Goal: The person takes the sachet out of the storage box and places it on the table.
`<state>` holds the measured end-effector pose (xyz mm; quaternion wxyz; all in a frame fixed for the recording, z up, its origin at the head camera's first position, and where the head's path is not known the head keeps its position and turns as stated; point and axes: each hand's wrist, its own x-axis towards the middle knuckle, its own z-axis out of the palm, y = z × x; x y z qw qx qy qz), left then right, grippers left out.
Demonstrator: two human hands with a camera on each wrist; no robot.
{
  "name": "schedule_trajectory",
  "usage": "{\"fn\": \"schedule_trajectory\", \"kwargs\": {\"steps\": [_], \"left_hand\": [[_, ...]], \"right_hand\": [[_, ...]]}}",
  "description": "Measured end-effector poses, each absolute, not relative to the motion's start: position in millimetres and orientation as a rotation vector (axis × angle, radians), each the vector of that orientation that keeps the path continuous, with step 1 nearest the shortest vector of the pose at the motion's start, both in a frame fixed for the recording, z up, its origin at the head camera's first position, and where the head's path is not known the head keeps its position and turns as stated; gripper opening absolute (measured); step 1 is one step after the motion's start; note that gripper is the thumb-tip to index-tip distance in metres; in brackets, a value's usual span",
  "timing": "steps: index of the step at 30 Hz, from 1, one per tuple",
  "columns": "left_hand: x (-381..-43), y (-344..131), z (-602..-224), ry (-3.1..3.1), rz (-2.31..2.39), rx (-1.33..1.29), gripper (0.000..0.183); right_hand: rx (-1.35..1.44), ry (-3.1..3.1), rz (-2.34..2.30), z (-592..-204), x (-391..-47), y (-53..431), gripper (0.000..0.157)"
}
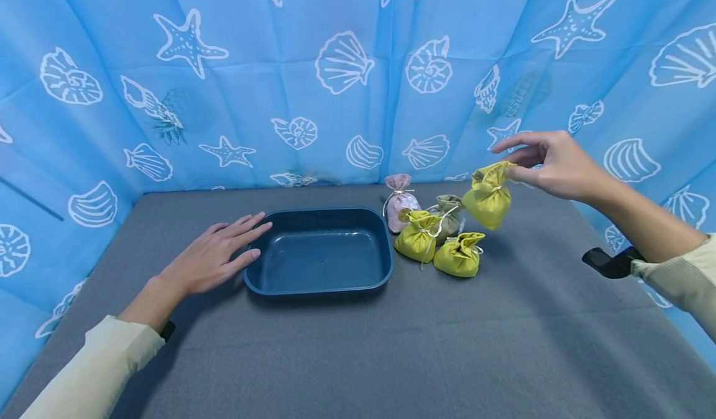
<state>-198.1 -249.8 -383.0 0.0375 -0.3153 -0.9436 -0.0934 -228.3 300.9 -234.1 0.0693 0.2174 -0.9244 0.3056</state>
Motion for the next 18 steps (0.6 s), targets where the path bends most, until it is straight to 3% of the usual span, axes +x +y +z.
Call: {"fn": "schedule_trajectory", "kwargs": {"steps": [18], "left_hand": [[-198.0, -249.2, -383.9, -2.887, -0.295, -0.97, 0.055]], "right_hand": [[0.577, -2.896, 0.911, -271.0, -228.0, 321.6, 0.032]]}}
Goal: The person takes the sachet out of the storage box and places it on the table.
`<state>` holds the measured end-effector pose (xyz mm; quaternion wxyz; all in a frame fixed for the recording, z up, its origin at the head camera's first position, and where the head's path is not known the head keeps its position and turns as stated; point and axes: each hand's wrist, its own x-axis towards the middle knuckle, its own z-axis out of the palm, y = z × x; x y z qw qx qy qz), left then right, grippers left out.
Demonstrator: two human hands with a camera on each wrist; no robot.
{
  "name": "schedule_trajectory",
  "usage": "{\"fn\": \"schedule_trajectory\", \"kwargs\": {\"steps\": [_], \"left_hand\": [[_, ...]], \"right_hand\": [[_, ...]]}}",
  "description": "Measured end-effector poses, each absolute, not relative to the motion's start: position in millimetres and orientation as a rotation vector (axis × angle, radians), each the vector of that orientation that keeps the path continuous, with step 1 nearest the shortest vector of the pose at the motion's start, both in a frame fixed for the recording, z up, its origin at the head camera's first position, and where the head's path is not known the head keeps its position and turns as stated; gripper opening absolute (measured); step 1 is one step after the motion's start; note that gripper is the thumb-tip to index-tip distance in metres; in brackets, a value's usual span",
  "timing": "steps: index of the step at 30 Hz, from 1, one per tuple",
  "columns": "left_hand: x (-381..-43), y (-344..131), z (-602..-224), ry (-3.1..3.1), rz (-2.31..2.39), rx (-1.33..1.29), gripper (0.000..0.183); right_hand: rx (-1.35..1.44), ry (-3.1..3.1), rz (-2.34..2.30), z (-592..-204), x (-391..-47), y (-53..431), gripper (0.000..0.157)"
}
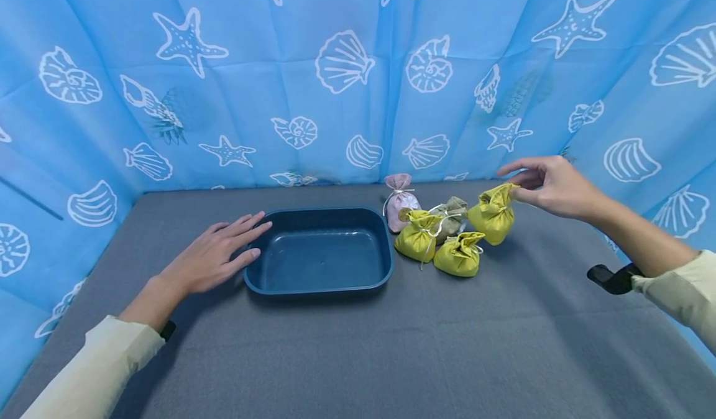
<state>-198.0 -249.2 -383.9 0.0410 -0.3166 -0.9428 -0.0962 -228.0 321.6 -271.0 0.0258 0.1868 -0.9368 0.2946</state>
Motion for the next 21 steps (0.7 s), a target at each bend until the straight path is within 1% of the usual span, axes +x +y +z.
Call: {"fn": "schedule_trajectory", "kwargs": {"steps": [8, 21], "left_hand": [[-197.4, -249.6, -385.1, -2.888, -0.314, -0.945, 0.055], [-198.1, -250.4, -383.6, -2.895, -0.3, -0.974, 0.055]], "right_hand": [[0.6, -2.888, 0.902, -284.2, -226.1, 328.9, 0.031], [0.549, -2.873, 0.957, -292.1, -220.2, 336.6, 0.029]]}}
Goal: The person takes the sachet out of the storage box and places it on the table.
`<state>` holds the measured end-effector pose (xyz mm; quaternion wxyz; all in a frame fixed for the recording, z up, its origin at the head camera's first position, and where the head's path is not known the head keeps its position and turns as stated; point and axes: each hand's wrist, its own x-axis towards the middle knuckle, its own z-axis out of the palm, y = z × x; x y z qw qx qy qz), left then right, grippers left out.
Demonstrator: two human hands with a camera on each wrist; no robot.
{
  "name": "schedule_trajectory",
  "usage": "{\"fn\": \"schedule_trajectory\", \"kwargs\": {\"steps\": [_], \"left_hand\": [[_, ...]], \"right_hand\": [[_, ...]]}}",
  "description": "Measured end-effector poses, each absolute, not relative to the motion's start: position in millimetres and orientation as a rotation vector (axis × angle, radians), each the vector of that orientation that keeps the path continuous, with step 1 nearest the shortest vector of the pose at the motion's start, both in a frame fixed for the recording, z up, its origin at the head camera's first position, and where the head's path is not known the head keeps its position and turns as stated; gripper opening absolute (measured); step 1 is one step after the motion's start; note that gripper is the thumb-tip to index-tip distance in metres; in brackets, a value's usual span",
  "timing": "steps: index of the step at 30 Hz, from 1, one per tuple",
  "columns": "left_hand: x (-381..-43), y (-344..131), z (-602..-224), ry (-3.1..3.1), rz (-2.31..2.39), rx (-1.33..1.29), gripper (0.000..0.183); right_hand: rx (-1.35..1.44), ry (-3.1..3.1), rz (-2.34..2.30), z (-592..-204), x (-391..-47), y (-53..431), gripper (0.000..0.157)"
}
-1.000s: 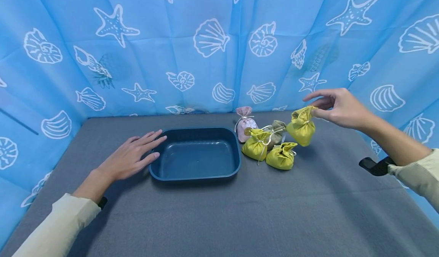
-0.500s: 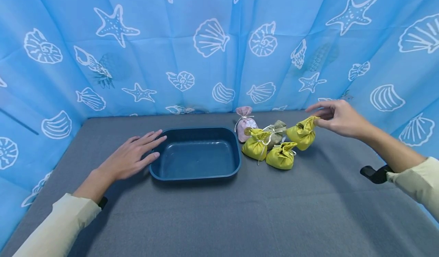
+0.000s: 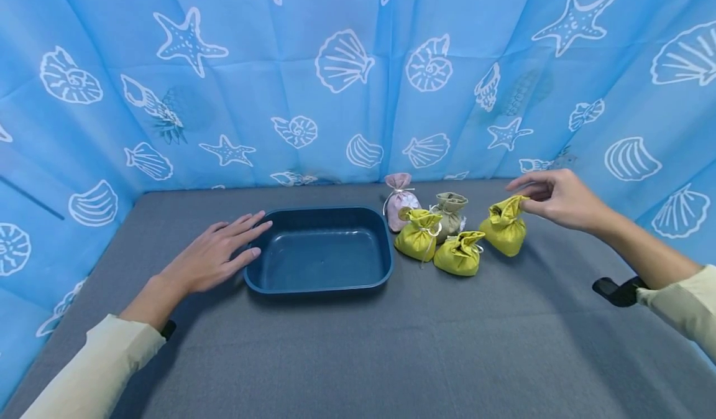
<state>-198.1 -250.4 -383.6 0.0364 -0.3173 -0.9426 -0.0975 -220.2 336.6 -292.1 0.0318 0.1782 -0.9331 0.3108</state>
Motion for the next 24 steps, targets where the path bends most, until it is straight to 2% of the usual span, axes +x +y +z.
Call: {"fn": "schedule_trajectory", "kwargs": {"steps": [10, 17, 21, 24], "left_hand": [[-196.1, -248.3, -383.5, -2.881, -0.307, -0.979, 0.055], [-197.1, -247.8, -382.9, -2.857, -0.299, -1.004, 0.054], [-197.3, -247.1, -379.6, -2.861, -0.296, -0.974, 0.055], [-199.3, -248.1, -373.1, -2.849, -0.27, -0.867, 0.056]], "right_hand": [[0.582, -2.924, 0.924, -311.6, -220.2, 337.7, 0.023], [0.686, -2.94, 0.926, -306.7, -222.4, 329.0, 0.025], [0.696, -2.97, 0.852, -297.1, -224.5, 322.0, 0.034], [0.644, -2.973, 0.738, -287.2, -227.6, 317.9, 0.047]]}}
